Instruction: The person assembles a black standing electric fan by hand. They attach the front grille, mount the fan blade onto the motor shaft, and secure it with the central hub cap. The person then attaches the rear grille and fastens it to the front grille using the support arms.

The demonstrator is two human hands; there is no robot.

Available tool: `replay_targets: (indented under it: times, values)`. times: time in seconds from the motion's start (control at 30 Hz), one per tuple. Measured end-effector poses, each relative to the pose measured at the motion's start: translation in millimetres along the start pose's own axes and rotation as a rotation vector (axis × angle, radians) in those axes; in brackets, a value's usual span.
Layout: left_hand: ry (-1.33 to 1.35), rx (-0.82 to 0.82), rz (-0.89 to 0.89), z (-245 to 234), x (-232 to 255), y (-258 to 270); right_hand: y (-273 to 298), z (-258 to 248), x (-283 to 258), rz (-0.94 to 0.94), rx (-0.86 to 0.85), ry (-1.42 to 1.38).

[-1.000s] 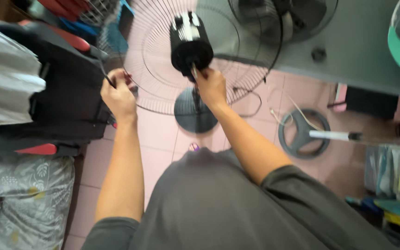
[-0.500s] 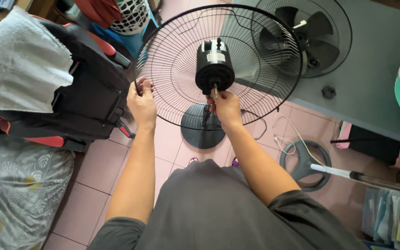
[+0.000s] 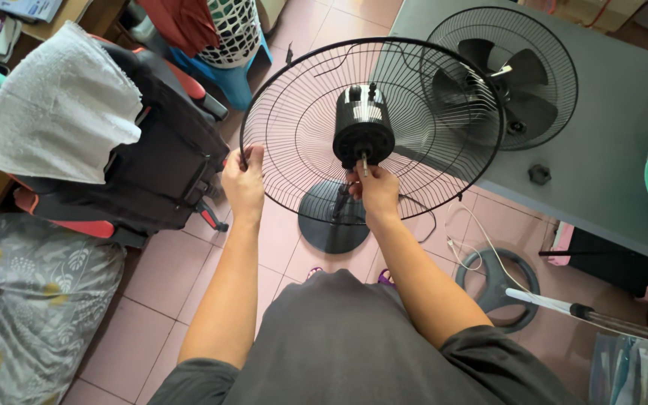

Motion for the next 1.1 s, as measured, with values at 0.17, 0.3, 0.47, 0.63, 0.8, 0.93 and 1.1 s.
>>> replay_targets:
  times: [0.17, 0.3, 0.47, 0.63, 0.8, 0.93, 1.1]
  values:
    - [0.261, -0.060, -0.150, 9, -34, 19, 0, 0, 1, 0.003, -0.009, -0.046]
    - [0.447, -0.094, -0.465, 23, -72, 63, 2, 1, 3, 0.011, -0.022, -0.063]
    - [0.502, -0.299, -0.818, 53, -101, 123, 0, 3, 3, 0.028, -0.050, -0.062]
    - [0.537, -0.234, -0.740, 64, -117, 120, 0, 1, 0, -0.053, -0.049, -0.010]
    - [0.524, -0.174, -0.718, 66, -123, 122, 0, -2, -4, -0.121, -0.057, 0.062]
    - [0.514, -0.160, -0.727, 64, -122, 125, 0, -6, -2, -0.138, -0.043, 0.089]
    - [0.529, -0.132, -0.737, 63, -123, 127, 2, -7, -1, -0.166, -0.017, 0.113]
Point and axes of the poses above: each hand's wrist, its own y-axis away from the middle knuckle, its own z-axis out of the palm, x = y × z, the point moved 9 cm from there along -y, towards the middle knuckle, and after that the axes turned 11 degrees about z, right-handed, at the moved point
